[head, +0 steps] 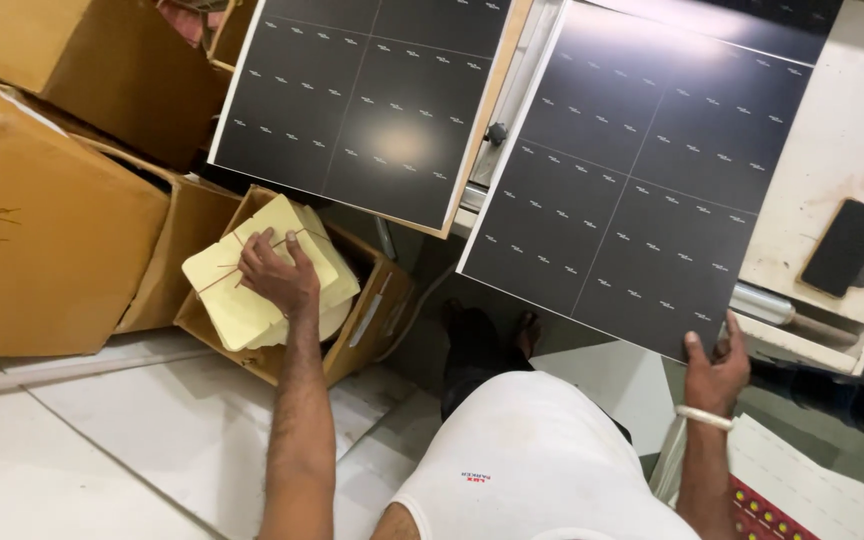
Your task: The person stands at a printing machine and picks large dark printed sheets one at a time from a stack beside a cardboard box. They align each sheet by its edges with both hands and feed it onto the machine bed, repeating the cycle for successive sheets.
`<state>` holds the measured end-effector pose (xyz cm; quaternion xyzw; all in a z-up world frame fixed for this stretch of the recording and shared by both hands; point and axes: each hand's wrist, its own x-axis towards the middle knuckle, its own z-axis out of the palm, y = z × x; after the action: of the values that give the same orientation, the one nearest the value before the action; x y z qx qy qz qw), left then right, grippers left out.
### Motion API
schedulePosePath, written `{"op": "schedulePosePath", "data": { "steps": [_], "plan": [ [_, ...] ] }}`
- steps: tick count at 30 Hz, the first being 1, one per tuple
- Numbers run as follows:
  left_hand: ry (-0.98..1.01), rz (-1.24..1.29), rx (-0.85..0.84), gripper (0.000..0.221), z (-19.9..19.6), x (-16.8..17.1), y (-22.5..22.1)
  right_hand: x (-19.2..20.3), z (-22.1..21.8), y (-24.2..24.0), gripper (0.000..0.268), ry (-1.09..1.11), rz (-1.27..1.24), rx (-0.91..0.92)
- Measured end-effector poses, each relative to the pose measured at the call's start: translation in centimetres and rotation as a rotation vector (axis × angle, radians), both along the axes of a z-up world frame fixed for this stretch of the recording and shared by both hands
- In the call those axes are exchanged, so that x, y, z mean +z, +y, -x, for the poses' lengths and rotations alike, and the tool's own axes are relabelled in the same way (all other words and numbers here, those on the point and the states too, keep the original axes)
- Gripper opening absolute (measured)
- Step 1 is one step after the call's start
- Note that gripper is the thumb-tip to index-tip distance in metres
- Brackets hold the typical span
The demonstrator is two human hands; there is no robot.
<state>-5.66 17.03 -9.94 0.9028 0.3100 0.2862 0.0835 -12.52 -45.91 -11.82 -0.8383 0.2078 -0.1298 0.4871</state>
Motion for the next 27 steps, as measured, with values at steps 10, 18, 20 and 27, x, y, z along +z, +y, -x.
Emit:
{"op": "schedulePosePath", "data": {
  "steps": [10,18,20,27],
  "plan": [
    [0.001,-0.015,0.059,0.050,-0.4,-1.6,1.0,-3.5,-6.8,-5.0,0.058,0.174,0.579,0.113],
    [0.000,0.032,0.069,0.051,-0.5,-0.8,0.2,4.6,-13.4,6.7,0.047,-0.040,0.812,0.243],
    [-0.011,0.031,0.068,0.051,-0.7,-0.5,0.2,9.2,-14.5,13.7,0.035,-0.167,0.550,0.417],
    [-0.044,0.055,0.072,0.045,-0.4,0.6,-0.5,16.5,-16.4,29.8,0.064,-0.420,0.716,0.983]
  ]
}}
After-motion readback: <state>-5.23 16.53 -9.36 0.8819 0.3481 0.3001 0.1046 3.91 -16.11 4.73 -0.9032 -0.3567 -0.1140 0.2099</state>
